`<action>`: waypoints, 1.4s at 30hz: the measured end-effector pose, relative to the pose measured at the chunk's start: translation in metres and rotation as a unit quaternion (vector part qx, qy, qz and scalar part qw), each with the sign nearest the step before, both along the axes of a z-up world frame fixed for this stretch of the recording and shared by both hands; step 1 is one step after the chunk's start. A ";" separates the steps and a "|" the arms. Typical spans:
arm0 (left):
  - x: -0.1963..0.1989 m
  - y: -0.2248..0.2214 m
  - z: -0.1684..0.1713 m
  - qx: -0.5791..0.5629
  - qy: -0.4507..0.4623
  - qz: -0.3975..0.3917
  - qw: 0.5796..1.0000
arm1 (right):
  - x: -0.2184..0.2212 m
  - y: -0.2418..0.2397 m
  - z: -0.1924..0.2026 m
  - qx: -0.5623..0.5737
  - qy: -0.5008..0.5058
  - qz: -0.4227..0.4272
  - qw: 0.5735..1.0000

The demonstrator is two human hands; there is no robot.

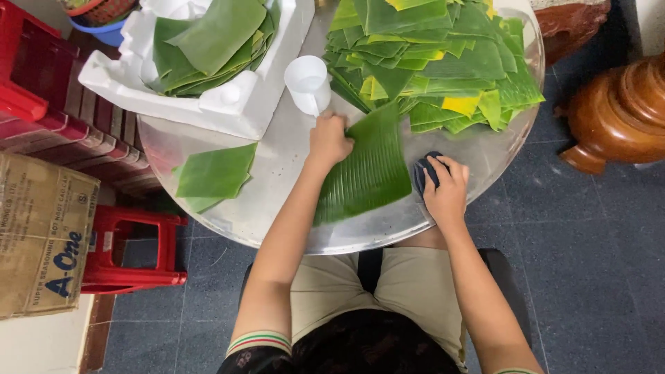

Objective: Cleaning banana leaves by wiping them with a cloth one by one on a metal table.

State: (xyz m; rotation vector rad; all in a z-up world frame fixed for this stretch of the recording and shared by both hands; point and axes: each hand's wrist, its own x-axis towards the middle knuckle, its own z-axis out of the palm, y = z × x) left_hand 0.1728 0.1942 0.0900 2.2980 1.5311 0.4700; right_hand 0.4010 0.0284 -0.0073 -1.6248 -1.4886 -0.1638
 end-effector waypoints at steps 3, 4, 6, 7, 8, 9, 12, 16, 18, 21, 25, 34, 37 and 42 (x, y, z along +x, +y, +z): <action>-0.006 -0.041 0.055 0.133 -0.079 -0.111 0.982 | 0.002 0.000 -0.004 -0.003 0.003 -0.006 1.000; -0.009 -0.056 0.073 0.223 -0.117 -0.184 0.950 | 0.003 0.000 -0.005 -0.005 -0.004 -0.007 1.000; -0.017 -0.089 0.086 0.308 -0.069 -0.224 0.922 | 0.004 0.002 -0.005 -0.008 -0.009 -0.008 1.000; -0.021 -0.106 0.092 0.390 -0.020 -0.262 0.883 | 0.004 0.002 -0.005 -0.011 -0.015 -0.010 1.000; -0.025 -0.119 0.082 0.389 -0.020 -0.261 0.883 | 0.009 0.005 -0.018 -0.012 -0.014 -0.009 1.000; -0.029 -0.132 0.072 0.417 -0.010 -0.266 0.869 | 0.013 0.008 -0.030 0.003 0.023 -0.006 1.000; -0.042 -0.156 0.005 0.434 0.015 -0.244 0.867 | 0.022 0.009 -0.021 0.033 0.057 0.009 0.998; -0.068 -0.188 -0.059 0.212 0.026 -0.163 0.963 | 0.047 0.006 -0.005 0.112 0.154 0.005 0.982; -0.087 -0.183 -0.068 0.206 0.001 -0.110 0.972 | 0.036 -0.001 0.026 0.118 0.151 0.019 0.981; -0.110 -0.171 -0.079 0.202 -0.015 -0.018 0.979 | -0.011 -0.001 0.064 0.109 0.122 0.081 0.983; -0.125 -0.157 -0.092 0.223 0.013 0.008 0.975 | -0.105 0.025 0.078 0.108 -0.011 0.262 0.959; -0.131 -0.147 -0.107 0.227 0.028 0.037 0.973 | -0.188 0.095 -0.043 0.004 -0.175 0.326 0.929; -0.129 -0.149 -0.111 0.218 0.049 0.035 0.974 | -0.174 0.081 -0.044 -0.020 -0.186 0.327 0.926; -0.121 -0.147 -0.102 0.214 0.088 0.029 0.972 | -0.132 0.040 -0.048 -0.039 -0.197 0.289 0.936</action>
